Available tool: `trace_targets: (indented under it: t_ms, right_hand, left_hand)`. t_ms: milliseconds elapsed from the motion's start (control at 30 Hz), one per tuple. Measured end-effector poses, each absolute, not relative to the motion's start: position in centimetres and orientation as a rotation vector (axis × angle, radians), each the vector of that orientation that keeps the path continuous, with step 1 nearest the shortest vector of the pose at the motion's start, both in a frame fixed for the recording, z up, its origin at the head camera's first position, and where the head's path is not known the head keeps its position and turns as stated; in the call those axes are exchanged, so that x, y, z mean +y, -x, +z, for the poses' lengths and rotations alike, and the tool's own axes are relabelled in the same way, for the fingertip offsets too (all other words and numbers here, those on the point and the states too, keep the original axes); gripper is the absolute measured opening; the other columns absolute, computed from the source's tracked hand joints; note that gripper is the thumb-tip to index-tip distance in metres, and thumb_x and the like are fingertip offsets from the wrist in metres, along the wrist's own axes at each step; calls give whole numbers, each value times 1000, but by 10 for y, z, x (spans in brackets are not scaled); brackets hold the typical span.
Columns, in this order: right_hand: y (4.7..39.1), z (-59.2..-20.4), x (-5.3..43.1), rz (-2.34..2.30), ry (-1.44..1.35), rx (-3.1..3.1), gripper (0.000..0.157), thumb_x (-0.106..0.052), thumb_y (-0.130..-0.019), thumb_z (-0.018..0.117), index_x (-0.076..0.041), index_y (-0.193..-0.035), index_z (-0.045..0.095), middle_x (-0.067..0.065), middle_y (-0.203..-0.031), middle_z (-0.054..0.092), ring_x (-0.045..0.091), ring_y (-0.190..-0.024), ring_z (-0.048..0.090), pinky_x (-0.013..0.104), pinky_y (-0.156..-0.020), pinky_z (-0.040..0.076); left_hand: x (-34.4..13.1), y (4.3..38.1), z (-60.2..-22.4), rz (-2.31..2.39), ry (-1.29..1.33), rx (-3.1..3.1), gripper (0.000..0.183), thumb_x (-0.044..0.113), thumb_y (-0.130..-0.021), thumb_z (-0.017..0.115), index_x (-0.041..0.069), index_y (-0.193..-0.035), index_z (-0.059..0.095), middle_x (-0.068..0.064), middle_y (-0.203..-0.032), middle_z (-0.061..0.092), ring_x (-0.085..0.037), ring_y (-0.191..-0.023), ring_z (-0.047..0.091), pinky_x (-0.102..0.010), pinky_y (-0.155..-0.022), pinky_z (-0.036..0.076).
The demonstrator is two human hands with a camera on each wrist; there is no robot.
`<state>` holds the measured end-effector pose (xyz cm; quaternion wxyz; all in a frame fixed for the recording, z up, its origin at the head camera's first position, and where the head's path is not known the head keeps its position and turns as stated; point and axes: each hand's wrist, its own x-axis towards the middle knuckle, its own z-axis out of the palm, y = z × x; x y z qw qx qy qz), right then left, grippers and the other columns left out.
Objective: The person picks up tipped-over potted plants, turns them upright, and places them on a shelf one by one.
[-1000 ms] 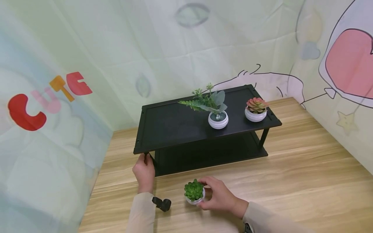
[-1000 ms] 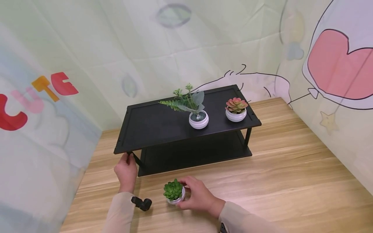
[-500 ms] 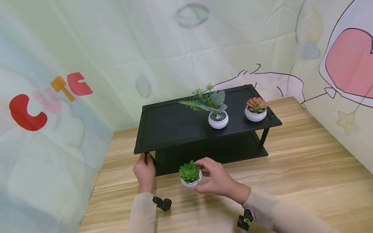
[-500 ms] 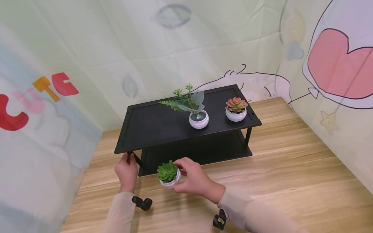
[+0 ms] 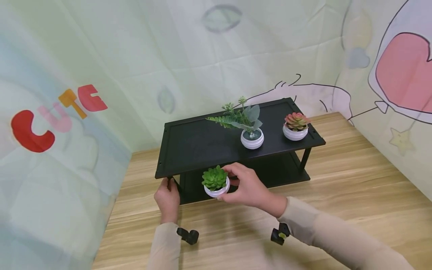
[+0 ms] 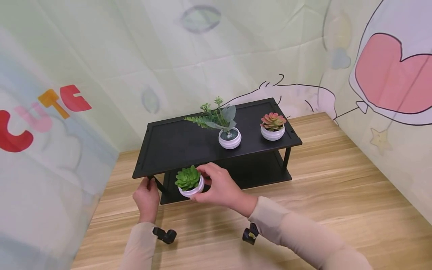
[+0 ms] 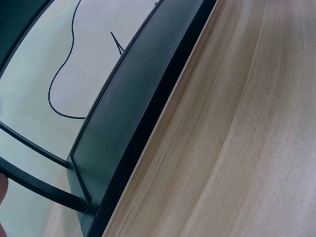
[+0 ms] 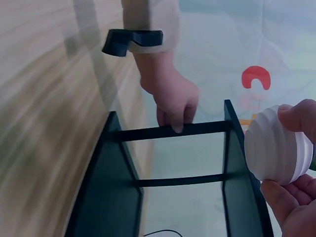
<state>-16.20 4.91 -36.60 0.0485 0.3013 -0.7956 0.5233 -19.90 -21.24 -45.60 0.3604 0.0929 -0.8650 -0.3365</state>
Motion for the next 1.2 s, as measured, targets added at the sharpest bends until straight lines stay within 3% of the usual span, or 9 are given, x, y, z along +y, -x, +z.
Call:
trace_targets:
  t_ms: [467, 700, 1200]
  right_hand:
    - [187, -342, 39, 1577, -831, -2406, 58, -12, -66, 82, 0, -117, 55, 10, -106, 56, 20, -95, 57, 23, -78, 50]
    - [201, -335, 30, 1589, -806, -2403, 58, -13, -68, 81, 0, -118, 54, 11, -106, 55, 21, -99, 58, 30, -81, 50]
    - [227, -331, 12, 1497, -733, -2430, 56, -20, -70, 80, -2, -117, 56, 10, -107, 55, 18, -97, 57, 24, -80, 50]
  left_hand:
    - [-213, 201, -456, -883, -246, -2237, 16, 4, -90, 54, -6, -79, 60, -20, -69, 62, -28, -58, 52, -39, -55, 41]
    - [-215, 200, -458, -876, -252, -2237, 16, 4, -90, 55, -6, -79, 60, -21, -70, 62, -28, -58, 52, -39, -55, 41]
    - [-214, 200, -458, -888, -257, -2247, 16, 4, -90, 54, -7, -81, 61, -21, -70, 62, -28, -58, 52, -40, -55, 42]
